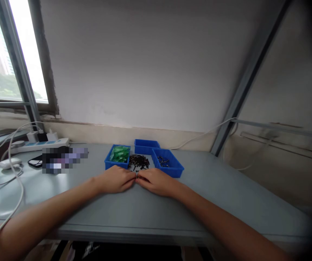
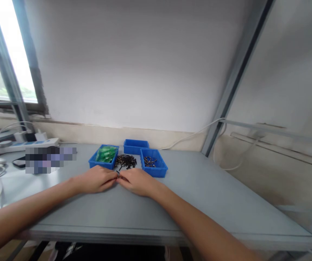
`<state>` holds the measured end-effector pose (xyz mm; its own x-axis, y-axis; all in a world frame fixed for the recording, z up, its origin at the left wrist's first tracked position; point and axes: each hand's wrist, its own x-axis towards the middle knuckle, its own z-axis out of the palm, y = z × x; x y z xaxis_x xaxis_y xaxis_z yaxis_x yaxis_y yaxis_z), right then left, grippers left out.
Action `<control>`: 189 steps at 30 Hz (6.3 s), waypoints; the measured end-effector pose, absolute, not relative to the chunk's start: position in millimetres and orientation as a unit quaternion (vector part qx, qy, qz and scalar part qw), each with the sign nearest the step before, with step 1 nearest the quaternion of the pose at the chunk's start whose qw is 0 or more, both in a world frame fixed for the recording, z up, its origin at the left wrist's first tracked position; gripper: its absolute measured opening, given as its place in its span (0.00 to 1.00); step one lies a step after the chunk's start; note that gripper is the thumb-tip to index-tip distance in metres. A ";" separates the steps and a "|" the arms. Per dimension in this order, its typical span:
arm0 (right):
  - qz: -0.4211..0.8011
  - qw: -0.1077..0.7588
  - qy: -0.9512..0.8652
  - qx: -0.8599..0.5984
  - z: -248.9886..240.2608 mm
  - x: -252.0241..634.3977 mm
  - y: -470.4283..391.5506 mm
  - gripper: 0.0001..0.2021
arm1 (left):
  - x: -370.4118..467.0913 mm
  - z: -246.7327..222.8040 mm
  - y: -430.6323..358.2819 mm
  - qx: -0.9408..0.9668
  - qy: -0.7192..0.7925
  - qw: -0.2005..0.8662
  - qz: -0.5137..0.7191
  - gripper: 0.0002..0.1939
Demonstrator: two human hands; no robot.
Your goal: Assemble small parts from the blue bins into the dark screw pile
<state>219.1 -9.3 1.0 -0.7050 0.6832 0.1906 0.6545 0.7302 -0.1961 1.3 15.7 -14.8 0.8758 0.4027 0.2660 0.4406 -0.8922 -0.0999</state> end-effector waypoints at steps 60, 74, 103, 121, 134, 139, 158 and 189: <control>-0.054 0.073 -0.758 -0.646 8.5 247.2 13.3 0.25 | 1.1 -8.2 13.7 -0.954 -0.286 0.052 -0.069 0.09; -0.126 0.142 -0.861 -0.471 1.1 231.9 3.4 0.16 | 2.2 -6.5 12.9 -0.952 -0.293 0.067 -0.046 0.08; 0.000 0.146 -0.891 -0.430 -17.4 225.6 5.0 0.19 | 3.0 -13.7 15.8 -0.911 -0.398 0.106 -0.021 0.12; 0.013 0.099 -0.915 -0.391 -14.7 223.5 1.1 0.13 | 1.4 -15.6 17.3 -0.922 -0.372 0.104 -0.017 0.11; 0.030 0.113 -0.924 -0.365 -12.4 223.7 0.1 0.11 | -0.7 -17.3 19.2 -0.930 -0.352 0.092 -0.047 0.09; 0.043 0.104 -0.921 -0.374 -9.4 223.6 -0.3 0.12 | -1.5 -18.5 20.2 -0.931 -0.350 0.093 -0.053 0.09; 0.055 0.106 -0.917 -0.380 -9.2 225.2 -0.4 0.11 | 1.0 -13.7 15.3 -0.928 -0.364 0.076 -0.029 0.14; -0.014 0.181 -0.847 -0.499 -37.1 209.9 25.3 0.29 | 2.5 -16.5 17.2 -0.921 -0.378 0.092 -0.018 0.13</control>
<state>209.9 25.3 -37.1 -0.4366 0.8402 0.3216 0.8504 0.5021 -0.1572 2.5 17.2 -16.5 0.7139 0.6927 0.1022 0.6993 -0.6977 -0.1555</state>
